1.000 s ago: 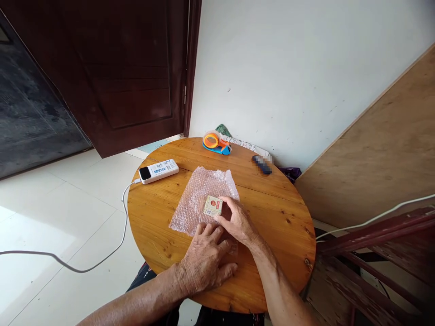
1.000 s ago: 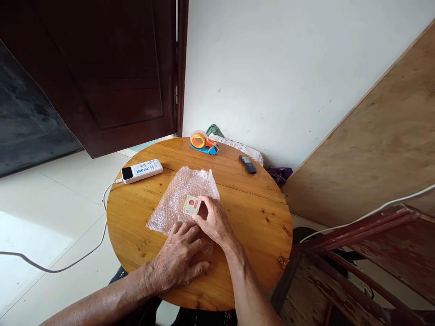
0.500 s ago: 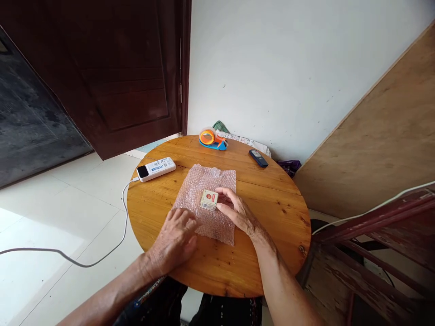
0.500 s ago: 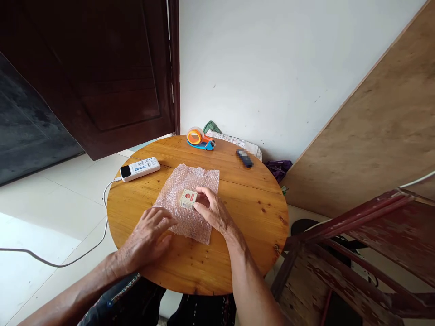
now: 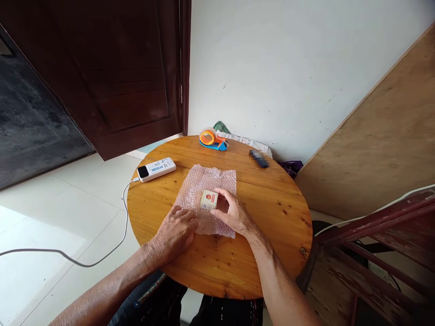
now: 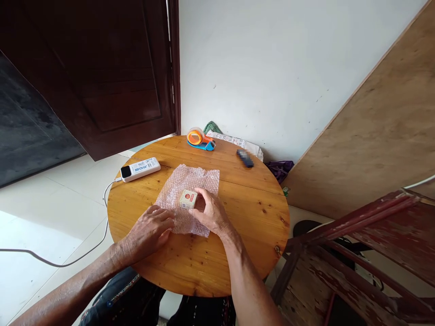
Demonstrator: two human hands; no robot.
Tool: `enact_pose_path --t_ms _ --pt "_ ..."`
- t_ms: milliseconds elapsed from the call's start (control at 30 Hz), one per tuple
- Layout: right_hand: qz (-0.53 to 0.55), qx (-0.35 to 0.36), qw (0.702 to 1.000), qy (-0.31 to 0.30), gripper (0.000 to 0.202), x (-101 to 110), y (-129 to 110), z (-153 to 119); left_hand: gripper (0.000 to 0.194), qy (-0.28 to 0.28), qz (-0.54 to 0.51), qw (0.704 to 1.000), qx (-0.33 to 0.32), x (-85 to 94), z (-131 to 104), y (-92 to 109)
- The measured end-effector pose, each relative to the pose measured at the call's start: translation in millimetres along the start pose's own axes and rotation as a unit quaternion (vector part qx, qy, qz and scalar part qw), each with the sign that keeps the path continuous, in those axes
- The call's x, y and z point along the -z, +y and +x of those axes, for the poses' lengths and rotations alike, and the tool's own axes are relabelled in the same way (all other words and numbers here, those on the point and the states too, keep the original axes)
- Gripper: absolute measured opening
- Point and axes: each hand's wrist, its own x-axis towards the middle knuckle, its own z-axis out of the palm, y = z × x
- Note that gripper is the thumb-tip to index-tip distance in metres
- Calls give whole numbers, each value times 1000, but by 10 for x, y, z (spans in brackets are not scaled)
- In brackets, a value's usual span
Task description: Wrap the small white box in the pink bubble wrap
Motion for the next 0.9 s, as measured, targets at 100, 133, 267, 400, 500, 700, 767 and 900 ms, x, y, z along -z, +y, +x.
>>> enact_pose_path --t_ms 100,133,267,400,500,700,767,900 --pt "-29 -1 1000 -1 48 -4 10 7 12 31 10 999 -1 -43 -1 -5" --pt "-35 -1 999 -1 46 -3 12 10 13 40 11 999 -3 -56 -1 -8" --pt "-46 -6 999 4 45 -1 19 11 14 76 -1 997 -8 -82 13 -38" --pt "-33 -3 999 -1 46 4 28 -2 16 128 -47 990 15 -31 48 -90" --pt "-14 2 1000 -4 45 7 34 -6 15 159 -67 984 41 38 96 -127" --pt "71 -33 997 -25 41 37 4 3 13 197 -85 974 72 134 280 -165" --pt "117 -54 991 -24 46 84 -4 4 14 199 -83 974 72 153 370 -181" --pt "196 -60 979 -24 61 208 6 -12 17 164 -68 982 61 173 570 -246"
